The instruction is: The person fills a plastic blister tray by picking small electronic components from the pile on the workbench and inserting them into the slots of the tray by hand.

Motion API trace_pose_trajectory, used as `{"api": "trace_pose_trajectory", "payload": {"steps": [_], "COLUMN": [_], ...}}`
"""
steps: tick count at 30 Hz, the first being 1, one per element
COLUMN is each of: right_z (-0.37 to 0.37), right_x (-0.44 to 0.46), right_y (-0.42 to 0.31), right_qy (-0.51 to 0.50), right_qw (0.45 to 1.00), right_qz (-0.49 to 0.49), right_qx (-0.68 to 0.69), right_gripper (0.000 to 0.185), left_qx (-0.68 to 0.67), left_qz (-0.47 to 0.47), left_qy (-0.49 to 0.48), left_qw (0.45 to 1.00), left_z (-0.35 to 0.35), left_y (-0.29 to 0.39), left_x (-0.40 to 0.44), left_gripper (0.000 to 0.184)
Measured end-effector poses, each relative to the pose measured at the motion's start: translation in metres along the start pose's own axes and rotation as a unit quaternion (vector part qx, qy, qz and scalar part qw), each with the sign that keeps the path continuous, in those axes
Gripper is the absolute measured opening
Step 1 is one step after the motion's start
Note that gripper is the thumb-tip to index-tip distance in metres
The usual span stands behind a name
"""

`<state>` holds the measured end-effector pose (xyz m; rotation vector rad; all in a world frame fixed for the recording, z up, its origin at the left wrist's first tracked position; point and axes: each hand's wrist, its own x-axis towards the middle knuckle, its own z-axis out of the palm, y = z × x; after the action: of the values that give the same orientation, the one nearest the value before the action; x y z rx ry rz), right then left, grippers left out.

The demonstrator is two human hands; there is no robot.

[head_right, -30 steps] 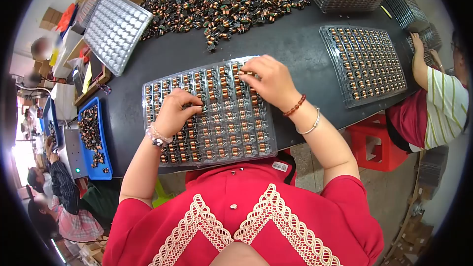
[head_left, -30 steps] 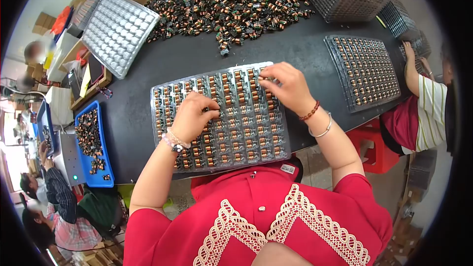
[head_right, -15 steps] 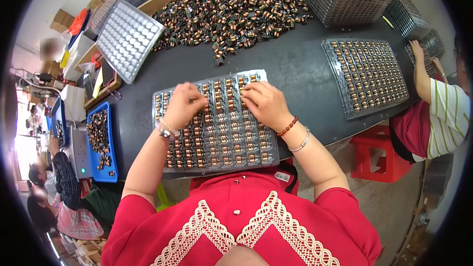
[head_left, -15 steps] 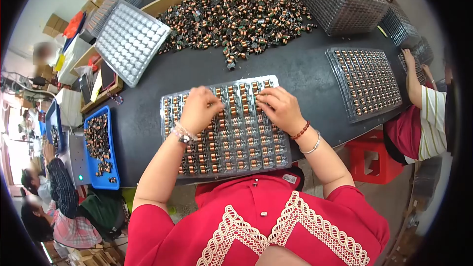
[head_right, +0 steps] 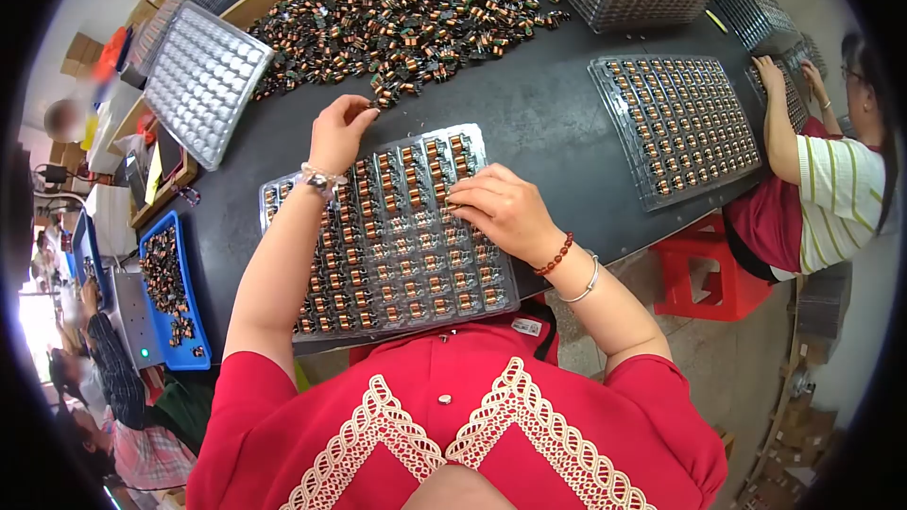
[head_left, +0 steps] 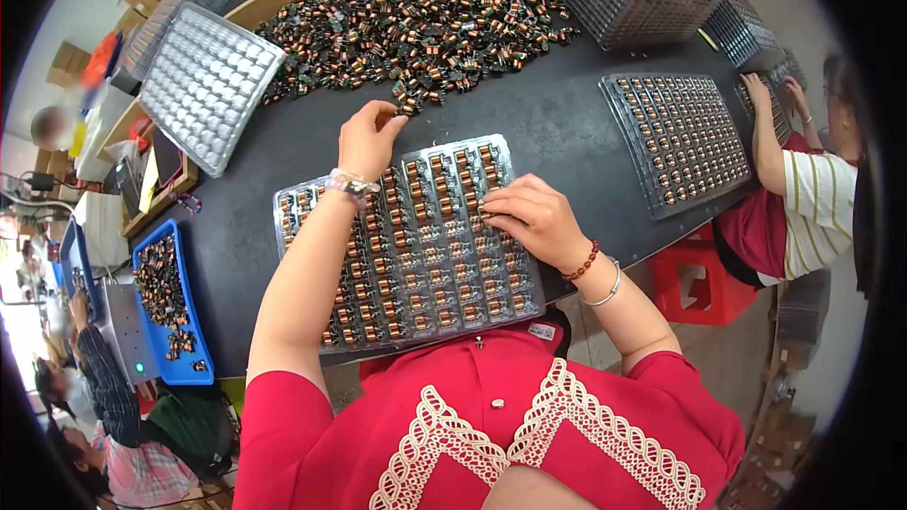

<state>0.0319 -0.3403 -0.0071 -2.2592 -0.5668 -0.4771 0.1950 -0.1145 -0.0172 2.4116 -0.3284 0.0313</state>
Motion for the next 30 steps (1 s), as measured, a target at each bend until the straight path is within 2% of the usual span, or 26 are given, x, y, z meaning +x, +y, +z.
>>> {"api": "trace_pose_trajectory", "payload": {"steps": [2, 3, 5, 7, 9, 11, 13, 18, 25, 30], "right_z": [0.004, 0.007, 0.014, 0.013, 0.015, 0.015, 0.015, 0.014, 0.016, 0.016], "right_x": [-0.001, -0.003, -0.005, -0.005, -0.006, -0.009, -0.010, -0.006, -0.010, -0.009], "right_y": [0.002, 0.003, 0.004, 0.006, 0.006, 0.003, 0.003, -0.001, 0.002, -0.001], "right_qy": [-0.009, -0.007, -0.024, -0.025, -0.005, 0.005, 0.013, -0.014, -0.006, 0.009], "right_qw": [1.000, 1.000, 0.999, 0.999, 0.999, 0.999, 0.999, 0.999, 1.000, 1.000], "right_qz": [-0.015, -0.018, -0.023, -0.026, -0.046, -0.036, -0.025, -0.023, -0.008, -0.013], "right_qx": [0.010, 0.013, 0.016, 0.024, 0.023, 0.022, 0.019, -0.020, 0.020, -0.023], "right_gripper": [0.018, 0.018, 0.017, 0.016, 0.018, 0.018, 0.019, 0.018, 0.019, 0.022], "left_qx": [-0.199, -0.196, -0.293, -0.273, -0.315, -0.309, -0.363, -0.353, -0.358, -0.364], "left_qz": [-0.043, -0.043, -0.054, -0.071, -0.072, -0.067, -0.085, -0.098, -0.091, -0.099], "left_qy": [-0.025, -0.022, -0.026, -0.039, -0.062, -0.078, -0.082, -0.096, -0.091, -0.111], "left_qw": [0.979, 0.979, 0.954, 0.959, 0.944, 0.945, 0.924, 0.925, 0.925, 0.919], "left_z": [-0.002, -0.005, -0.007, -0.018, -0.021, -0.023, -0.024, -0.023, -0.028, -0.036], "left_y": [-0.007, -0.006, -0.001, 0.015, 0.020, 0.020, 0.023, 0.021, 0.015, 0.023], "left_x": [-0.005, -0.010, -0.020, -0.031, -0.038, -0.040, -0.044, -0.046, -0.056, -0.070], "left_gripper": [0.024, 0.024, 0.024, 0.024, 0.025, 0.028, 0.032, 0.023, 0.023, 0.022]}}
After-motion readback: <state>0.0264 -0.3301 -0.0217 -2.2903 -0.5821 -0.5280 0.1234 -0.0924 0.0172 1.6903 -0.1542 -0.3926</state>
